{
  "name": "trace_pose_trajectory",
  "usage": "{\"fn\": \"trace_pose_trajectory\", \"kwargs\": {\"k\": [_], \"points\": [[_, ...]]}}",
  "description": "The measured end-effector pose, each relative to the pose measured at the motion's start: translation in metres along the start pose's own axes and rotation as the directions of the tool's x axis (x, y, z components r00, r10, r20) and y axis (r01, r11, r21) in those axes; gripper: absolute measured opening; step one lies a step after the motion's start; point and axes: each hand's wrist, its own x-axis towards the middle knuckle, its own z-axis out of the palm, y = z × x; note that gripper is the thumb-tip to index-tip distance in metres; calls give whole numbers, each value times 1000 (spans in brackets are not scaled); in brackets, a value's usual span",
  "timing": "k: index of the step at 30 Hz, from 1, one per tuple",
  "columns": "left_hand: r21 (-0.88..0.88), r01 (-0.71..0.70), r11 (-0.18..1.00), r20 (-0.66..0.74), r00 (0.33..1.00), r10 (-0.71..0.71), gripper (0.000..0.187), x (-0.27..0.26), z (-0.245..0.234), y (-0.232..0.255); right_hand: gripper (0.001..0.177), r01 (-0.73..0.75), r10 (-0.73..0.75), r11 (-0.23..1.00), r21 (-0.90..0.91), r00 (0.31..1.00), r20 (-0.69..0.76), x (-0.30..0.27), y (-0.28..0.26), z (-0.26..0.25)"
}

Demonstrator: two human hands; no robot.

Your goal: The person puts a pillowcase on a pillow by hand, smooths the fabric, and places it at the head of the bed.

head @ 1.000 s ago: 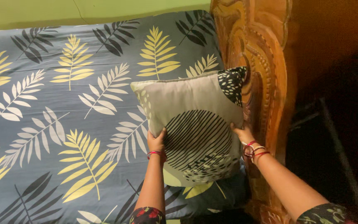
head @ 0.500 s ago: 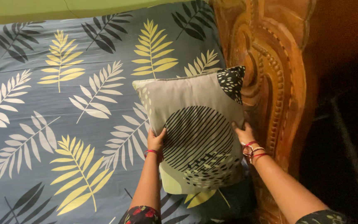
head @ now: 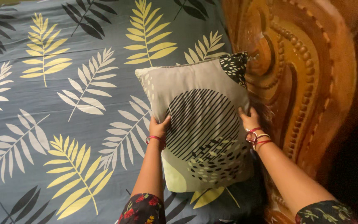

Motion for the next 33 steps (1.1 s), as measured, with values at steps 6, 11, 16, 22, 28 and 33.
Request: {"fn": "trace_pose_trajectory", "kwargs": {"k": [6,11,16,22,28,33], "points": [[134,-33,990,4,999,33,54,25,5,-13,73,-71,51,990,-124,987,-153,17,9,13],[302,-71,951,-16,997,79,66,51,9,-43,70,-43,5,986,-164,974,-226,22,6,25],[738,-139,660,26,984,178,113,57,23,-83,67,113,-220,878,-466,958,-183,3,5,36],[941,51,334,42,963,-265,105,-25,45,-81,64,90,-68,820,-565,996,59,-63,37,44],[961,68,269,19,951,-309,121,-74,39,-51,75,190,-168,811,-553,982,91,-96,69,27],[952,118,281,-22,946,-322,124,-71,49,-51,76,142,-104,805,-576,990,99,-81,58,31]]}}
